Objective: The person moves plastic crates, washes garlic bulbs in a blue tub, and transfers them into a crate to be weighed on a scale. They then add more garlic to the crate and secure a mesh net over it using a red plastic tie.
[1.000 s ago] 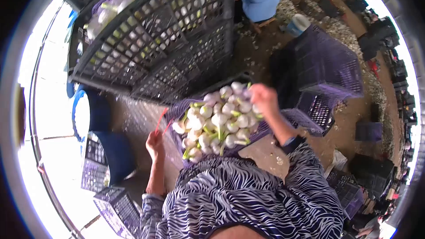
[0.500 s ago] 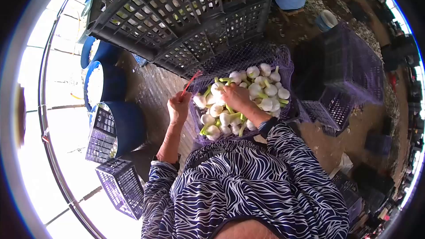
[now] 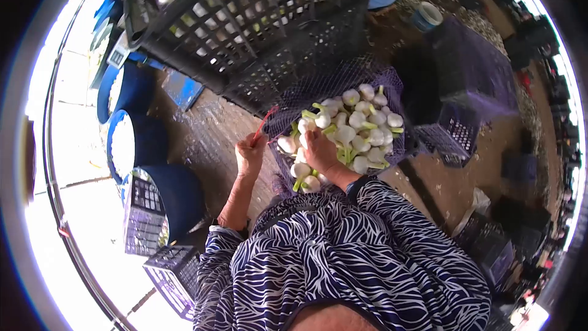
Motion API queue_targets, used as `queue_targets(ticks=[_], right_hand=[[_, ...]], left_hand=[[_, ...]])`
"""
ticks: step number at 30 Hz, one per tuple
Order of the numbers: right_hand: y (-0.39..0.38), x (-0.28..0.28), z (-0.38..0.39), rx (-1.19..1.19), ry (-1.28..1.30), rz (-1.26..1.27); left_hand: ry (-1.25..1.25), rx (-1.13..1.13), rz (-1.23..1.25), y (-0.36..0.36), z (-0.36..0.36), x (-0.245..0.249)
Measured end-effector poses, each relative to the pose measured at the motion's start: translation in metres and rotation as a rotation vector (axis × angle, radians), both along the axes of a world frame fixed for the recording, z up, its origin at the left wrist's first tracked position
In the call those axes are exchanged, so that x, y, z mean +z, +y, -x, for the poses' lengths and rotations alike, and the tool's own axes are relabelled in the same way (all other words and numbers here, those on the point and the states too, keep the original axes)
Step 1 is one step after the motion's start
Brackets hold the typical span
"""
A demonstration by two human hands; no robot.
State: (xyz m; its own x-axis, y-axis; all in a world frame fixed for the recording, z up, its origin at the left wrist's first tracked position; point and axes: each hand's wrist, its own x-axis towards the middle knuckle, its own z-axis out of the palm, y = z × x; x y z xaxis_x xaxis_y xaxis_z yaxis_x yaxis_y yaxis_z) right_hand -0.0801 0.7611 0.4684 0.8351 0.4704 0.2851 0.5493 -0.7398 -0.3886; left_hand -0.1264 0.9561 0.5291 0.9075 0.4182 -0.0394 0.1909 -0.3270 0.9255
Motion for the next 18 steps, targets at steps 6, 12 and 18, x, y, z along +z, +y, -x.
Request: queue_targets(ticks=[6,12,18], right_hand=[[-0.02,-0.02,-0.006,-0.012,0.22,-0.083],[-0.016,0.021,-0.014,0.087,0.38,0.216],[-0.007,0.028,-0.054,0.053,0.228,0.119]], left_hand=[[-0.042,-0.108,-0.047,-0.002,-0.001,-0.014],[-0.071,-0.118,-0.03,-0.018,-0.011,-0.012],[-0.068,-0.008,-0.037,-0.032,-0.004,-0.007]])
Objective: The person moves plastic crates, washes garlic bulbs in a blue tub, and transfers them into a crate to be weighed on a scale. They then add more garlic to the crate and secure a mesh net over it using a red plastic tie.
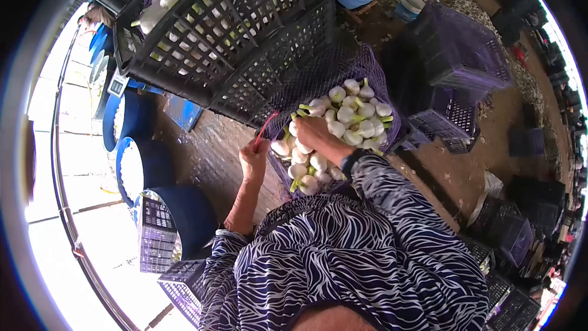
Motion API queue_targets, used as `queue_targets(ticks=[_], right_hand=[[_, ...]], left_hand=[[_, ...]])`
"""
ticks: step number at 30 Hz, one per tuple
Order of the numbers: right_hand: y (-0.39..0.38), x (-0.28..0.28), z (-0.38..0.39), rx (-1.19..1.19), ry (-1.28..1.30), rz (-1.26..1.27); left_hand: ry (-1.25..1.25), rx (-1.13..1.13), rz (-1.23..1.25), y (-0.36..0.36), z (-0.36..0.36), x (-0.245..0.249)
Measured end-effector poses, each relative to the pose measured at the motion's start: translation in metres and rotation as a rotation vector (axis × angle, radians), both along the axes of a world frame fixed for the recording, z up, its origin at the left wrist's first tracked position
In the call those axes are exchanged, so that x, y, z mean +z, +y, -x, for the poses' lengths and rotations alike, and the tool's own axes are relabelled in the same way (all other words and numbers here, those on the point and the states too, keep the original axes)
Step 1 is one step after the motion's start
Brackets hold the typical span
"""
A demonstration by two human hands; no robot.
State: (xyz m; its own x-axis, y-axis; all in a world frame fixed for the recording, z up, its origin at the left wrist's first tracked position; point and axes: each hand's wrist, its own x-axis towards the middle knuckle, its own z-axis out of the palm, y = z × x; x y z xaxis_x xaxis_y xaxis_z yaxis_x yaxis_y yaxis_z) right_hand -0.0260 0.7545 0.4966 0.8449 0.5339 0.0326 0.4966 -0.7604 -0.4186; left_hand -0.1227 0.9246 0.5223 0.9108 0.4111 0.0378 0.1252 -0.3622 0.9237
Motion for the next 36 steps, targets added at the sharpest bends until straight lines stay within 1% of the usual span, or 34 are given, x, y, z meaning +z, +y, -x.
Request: queue_targets(ticks=[2,3,6,7,8,10,11,13,16,17,18,20,21,22,24,26,27,29,32,33,35,36], right_hand=[[0.019,-0.013,-0.011,0.101,0.037,0.211],[0.028,-0.019,-0.012,0.037,0.021,0.23],[0.04,-0.028,-0.019,-0.069,0.013,0.178],[0.043,-0.029,-0.024,-0.092,0.036,0.245],[0.042,-0.031,-0.026,-0.103,0.105,0.227],[0.035,-0.016,-0.025,-0.027,0.109,0.242],[0.03,-0.007,-0.024,-0.032,0.087,0.18],[0.018,0.016,-0.022,-0.046,0.042,0.065],[-0.011,0.038,-0.031,-0.065,0.23,-0.364],[-0.026,0.049,-0.037,0.006,0.566,-0.52],[-0.038,0.041,-0.039,0.055,0.72,-0.671],[-0.051,0.034,-0.029,0.012,0.794,-0.472],[-0.052,0.019,-0.014,0.258,0.454,-0.344],[-0.044,0.015,0.002,0.002,0.622,-0.113],[-0.032,0.011,0.041,0.1,0.309,0.144],[-0.021,0.007,0.062,0.056,0.175,0.185],[-0.014,0.009,0.063,0.07,0.103,0.176],[-0.001,0.011,0.066,0.086,-0.033,0.161],[0.013,0.001,0.045,0.226,0.09,0.404],[0.014,0.003,0.04,0.229,0.039,0.365],[0.009,-0.012,0.02,0.237,0.061,0.274],[0.008,-0.012,0.012,0.24,0.071,0.231]], left_hand=[[-0.008,0.051,-0.014,-0.001,0.001,0.001],[-0.013,0.05,-0.033,0.001,0.003,0.001],[-0.091,0.108,-0.017,-0.001,0.01,0.0],[-0.07,0.118,-0.014,0.001,0.013,-0.001],[-0.05,0.127,-0.008,0.003,0.015,-0.005],[-0.019,0.137,0.016,0.004,0.013,-0.006],[-0.026,0.129,-0.028,0.002,0.014,-0.004],[-0.032,0.163,-0.001,0.0,0.012,-0.012],[-0.009,0.173,0.08,-0.004,0.009,-0.009],[-0.02,0.163,0.09,-0.003,0.008,-0.01],[-0.028,0.151,0.098,-0.003,0.007,-0.011],[-0.067,0.127,0.191,-0.002,0.005,-0.01],[-0.088,0.114,0.236,-0.002,0.003,-0.009],[-0.074,0.108,0.246,-0.001,0.002,-0.008],[-0.049,0.099,0.26,0.001,0.0,-0.007],[-0.07,0.084,0.217,0.006,-0.003,-0.012],[-0.075,0.079,0.198,0.007,-0.002,-0.012],[-0.066,0.067,0.243,0.007,0.002,-0.013],[-0.072,0.072,0.256,0.006,0.001,-0.01],[-0.075,0.078,0.249,0.007,0.003,-0.008],[-0.066,0.071,0.261,0.005,0.001,-0.004],[-0.063,0.067,0.268,0.007,0.0,-0.002]])
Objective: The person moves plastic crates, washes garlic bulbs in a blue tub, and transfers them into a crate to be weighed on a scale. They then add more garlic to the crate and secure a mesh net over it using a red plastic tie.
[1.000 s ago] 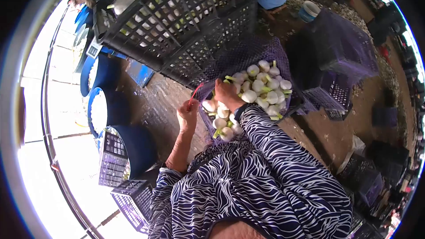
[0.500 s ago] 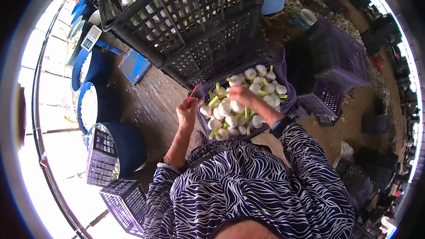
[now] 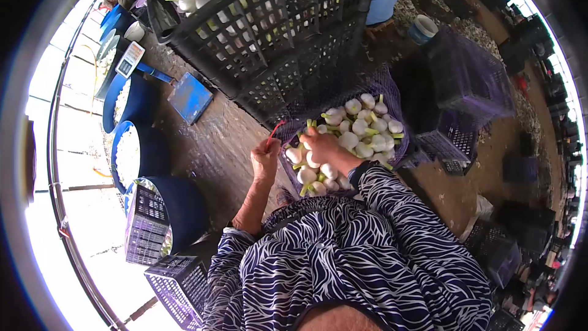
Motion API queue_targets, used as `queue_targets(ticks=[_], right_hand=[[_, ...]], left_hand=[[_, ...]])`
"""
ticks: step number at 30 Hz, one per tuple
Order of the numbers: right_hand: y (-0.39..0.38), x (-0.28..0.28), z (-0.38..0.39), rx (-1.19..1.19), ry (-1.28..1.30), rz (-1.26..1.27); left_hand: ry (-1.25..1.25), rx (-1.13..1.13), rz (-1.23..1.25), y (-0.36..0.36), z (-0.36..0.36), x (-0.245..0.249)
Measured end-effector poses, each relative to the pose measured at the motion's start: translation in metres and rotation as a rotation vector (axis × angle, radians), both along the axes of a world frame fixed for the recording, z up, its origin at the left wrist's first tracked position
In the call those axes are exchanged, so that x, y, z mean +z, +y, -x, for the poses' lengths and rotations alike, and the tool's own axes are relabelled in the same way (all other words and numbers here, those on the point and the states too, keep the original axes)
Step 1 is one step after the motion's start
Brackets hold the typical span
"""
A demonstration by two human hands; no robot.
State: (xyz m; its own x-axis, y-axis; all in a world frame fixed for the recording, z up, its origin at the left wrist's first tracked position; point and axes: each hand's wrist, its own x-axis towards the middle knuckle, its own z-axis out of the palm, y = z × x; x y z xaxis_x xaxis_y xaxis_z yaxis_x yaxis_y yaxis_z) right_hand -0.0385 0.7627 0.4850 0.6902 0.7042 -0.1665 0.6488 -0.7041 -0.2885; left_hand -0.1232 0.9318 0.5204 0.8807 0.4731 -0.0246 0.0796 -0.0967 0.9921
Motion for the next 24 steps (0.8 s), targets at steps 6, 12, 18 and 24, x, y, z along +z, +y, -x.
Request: queue_targets(ticks=[6,12,18,24], right_hand=[[0.006,-0.005,-0.003,-0.476,-0.163,-0.422],[0.032,0.003,0.001,-0.387,-0.081,-0.106],[0.048,-0.015,-0.015,-0.545,-0.216,-0.14],[-0.01,-0.01,-0.019,-0.548,0.26,-0.992]], left_hand=[[0.0,0.066,0.037,0.015,0.006,-0.005],[-0.034,0.011,-0.158,-0.008,0.005,0.02],[-0.049,-0.108,-0.371,-0.036,0.01,0.015],[0.01,0.013,-0.05,-0.02,0.009,0.023]])
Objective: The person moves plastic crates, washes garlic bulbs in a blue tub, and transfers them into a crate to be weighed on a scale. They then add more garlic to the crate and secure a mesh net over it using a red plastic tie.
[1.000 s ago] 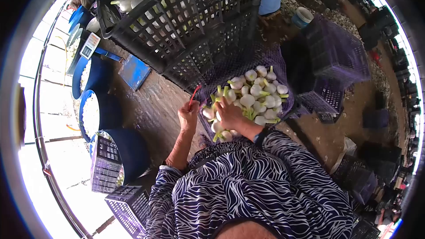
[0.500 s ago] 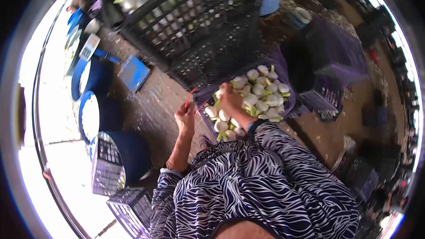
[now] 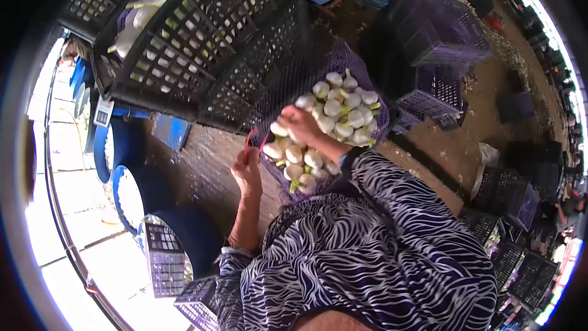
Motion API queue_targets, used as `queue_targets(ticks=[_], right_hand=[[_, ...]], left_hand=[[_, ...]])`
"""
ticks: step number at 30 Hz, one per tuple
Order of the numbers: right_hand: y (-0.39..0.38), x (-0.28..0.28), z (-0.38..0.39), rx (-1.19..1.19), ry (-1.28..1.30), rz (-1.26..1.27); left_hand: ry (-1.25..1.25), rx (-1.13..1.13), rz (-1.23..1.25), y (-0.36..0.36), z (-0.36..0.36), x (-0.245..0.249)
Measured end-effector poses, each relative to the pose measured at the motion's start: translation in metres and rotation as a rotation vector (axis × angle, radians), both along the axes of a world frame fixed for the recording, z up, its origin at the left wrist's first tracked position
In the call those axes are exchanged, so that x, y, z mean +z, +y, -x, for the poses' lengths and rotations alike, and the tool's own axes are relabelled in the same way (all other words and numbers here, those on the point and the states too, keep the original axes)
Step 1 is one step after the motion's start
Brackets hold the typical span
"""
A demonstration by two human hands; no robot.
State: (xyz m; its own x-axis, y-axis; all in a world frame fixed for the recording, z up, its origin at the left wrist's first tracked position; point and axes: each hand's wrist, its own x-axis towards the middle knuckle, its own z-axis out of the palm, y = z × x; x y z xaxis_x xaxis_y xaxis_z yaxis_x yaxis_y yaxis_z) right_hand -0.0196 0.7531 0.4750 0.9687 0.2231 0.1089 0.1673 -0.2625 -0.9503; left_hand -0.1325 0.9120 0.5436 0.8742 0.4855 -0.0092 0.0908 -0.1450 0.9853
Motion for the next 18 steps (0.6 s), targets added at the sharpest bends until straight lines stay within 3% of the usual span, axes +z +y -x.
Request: queue_targets(ticks=[2,3,4,6,9,12,18], right_hand=[[-0.018,0.032,0.021,-0.093,-0.377,0.09],[-0.022,0.04,0.036,0.068,-0.002,0.128],[-0.027,0.021,0.04,0.213,-0.27,0.294],[-0.037,0.0,0.055,0.254,-0.734,0.715],[-0.041,-0.001,0.053,0.38,-0.407,0.701],[-0.043,0.014,0.043,0.495,-0.217,0.905],[-0.031,0.017,0.038,0.452,-0.33,0.989]], left_hand=[[-0.005,-0.019,0.079,0.0,-0.002,-0.011],[-0.027,-0.029,0.106,-0.004,-0.004,-0.012],[-0.048,-0.044,0.132,-0.009,-0.006,-0.013],[-0.045,-0.091,0.166,-0.011,-0.011,-0.024],[0.017,-0.111,0.164,-0.015,-0.011,-0.021],[0.024,-0.087,0.092,-0.013,-0.012,-0.012],[0.051,-0.075,0.115,-0.004,-0.01,-0.008]])
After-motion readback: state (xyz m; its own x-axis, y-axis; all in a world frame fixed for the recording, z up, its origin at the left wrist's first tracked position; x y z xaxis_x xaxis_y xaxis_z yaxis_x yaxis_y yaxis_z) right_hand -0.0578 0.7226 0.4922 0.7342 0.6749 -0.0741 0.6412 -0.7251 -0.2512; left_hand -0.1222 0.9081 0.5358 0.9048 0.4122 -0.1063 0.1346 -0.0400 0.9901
